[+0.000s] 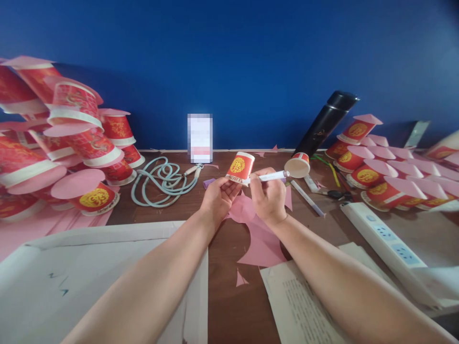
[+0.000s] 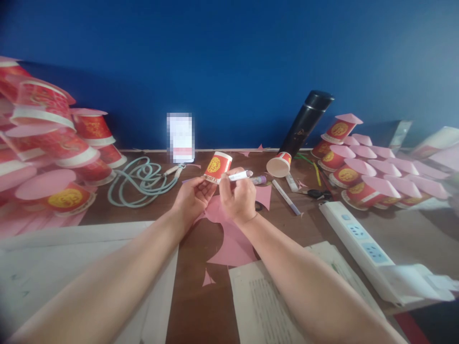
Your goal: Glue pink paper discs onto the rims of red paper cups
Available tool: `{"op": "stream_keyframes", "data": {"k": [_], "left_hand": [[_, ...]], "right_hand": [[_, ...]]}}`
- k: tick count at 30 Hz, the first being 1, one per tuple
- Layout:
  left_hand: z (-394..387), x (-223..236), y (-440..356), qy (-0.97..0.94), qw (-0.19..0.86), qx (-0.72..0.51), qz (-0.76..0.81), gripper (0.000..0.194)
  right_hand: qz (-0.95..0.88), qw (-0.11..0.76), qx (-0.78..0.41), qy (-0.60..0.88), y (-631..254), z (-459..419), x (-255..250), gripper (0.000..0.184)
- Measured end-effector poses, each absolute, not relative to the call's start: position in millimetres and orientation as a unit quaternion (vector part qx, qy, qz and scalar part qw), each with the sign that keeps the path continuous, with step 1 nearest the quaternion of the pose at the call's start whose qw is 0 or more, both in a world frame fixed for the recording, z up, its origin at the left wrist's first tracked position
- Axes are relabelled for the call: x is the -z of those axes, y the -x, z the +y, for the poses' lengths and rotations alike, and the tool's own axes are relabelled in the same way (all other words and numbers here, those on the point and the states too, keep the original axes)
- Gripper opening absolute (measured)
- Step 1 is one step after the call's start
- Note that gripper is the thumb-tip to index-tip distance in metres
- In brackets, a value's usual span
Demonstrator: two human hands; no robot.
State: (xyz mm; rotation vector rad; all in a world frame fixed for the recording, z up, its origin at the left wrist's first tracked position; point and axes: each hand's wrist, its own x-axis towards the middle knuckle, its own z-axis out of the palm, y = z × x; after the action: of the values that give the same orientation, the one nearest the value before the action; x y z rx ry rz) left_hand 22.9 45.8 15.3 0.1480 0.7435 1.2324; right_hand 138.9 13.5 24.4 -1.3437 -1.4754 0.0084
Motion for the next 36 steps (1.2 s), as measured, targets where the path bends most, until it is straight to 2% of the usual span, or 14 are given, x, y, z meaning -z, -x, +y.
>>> {"op": "stream_keyframes", "data": {"k": [11, 16, 21, 29, 33, 36], "left_hand": [[46.5, -13.8, -22.7, -0.072, 0.754, -0.562, 0.331, 0.007], [47.6, -11.9, -22.2, -0.04, 0.747, -0.586, 0.312, 0.007], [47.6, -12.4, -20.3, -0.035, 0.751, -0.6, 0.273, 0.008], [42.6, -14.9, -23.6, -0.055, 0.773, -0.564, 0.286, 0.006], [38.1, -14.3, -26.2, -0.091, 0.79, -0.523, 0.308, 0.006], [33.8, -12.7, -28.6, -0.129, 0.797, -0.514, 0.291, 0.006]], "right_hand": [[-0.628, 0.547, -0.011, 0.553, -140.1, 13.4, -22.9, 0.015], [-0.636, 0.598, -0.047, 0.485, -136.6, 10.3, -22.6, 0.013], [-0.597, 0.629, -0.153, 0.474, -137.0, 18.5, -13.5, 0.029], [-0.415, 0.659, -0.353, 0.518, -145.3, 37.9, -12.1, 0.05], [-0.368, 0.655, -0.442, 0.489, -146.6, 41.0, -8.6, 0.053], [-0.348, 0.675, -0.457, 0.463, -147.3, 43.1, -4.9, 0.053]]}}
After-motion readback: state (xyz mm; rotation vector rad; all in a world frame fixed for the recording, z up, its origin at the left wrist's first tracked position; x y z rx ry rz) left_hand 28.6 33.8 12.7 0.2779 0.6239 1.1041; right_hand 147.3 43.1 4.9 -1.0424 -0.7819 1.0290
